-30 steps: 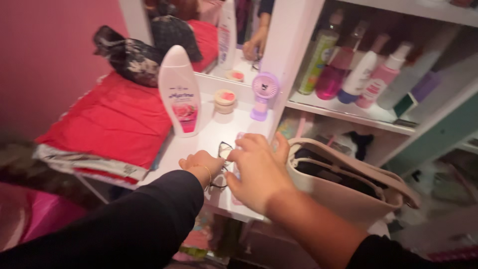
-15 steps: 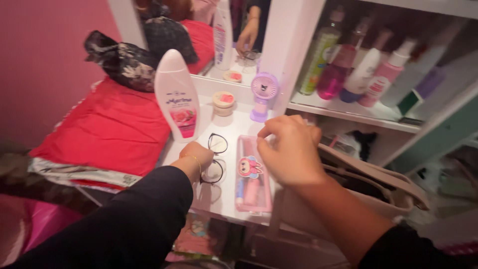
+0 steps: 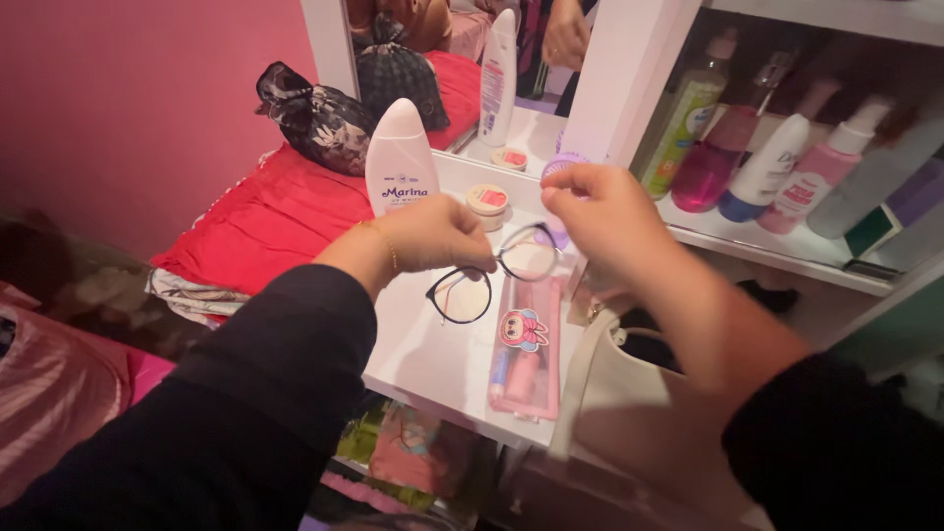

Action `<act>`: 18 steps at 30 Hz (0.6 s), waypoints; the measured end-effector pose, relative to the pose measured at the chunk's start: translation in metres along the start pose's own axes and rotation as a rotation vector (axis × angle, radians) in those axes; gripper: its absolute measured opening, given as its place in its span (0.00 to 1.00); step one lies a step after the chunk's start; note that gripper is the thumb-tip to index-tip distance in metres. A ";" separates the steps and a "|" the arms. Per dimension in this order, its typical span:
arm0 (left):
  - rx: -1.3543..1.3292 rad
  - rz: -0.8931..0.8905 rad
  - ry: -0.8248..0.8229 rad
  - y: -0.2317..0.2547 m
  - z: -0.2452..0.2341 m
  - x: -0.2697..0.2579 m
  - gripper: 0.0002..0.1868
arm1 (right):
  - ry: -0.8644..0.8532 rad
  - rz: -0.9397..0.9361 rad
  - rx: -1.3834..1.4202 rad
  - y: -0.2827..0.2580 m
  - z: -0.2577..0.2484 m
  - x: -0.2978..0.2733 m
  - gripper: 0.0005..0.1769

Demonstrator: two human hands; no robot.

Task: The person packs a handbag with daily essentials at a vanity. They place a charging cable, glasses, a water bottle, a wallet, hair rollers, and a small pouch into the bag, then put on a wristwatch and leave the bag on the table.

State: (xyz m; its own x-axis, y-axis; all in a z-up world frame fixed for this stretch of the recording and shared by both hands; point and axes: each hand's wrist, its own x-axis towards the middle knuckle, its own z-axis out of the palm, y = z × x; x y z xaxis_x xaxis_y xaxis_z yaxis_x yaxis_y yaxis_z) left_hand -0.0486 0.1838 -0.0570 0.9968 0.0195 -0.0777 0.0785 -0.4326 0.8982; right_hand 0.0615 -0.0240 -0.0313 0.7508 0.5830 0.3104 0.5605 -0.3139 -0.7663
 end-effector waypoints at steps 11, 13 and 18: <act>0.409 0.254 -0.108 0.082 0.040 -0.011 0.06 | -0.787 0.304 -0.133 -0.019 -0.068 -0.009 0.11; 0.412 0.298 -0.145 0.094 0.052 -0.008 0.07 | -0.809 0.304 -0.098 -0.018 -0.080 -0.016 0.10; 0.441 0.342 -0.130 0.112 0.083 0.003 0.10 | -0.785 0.344 -0.133 -0.002 -0.113 -0.034 0.09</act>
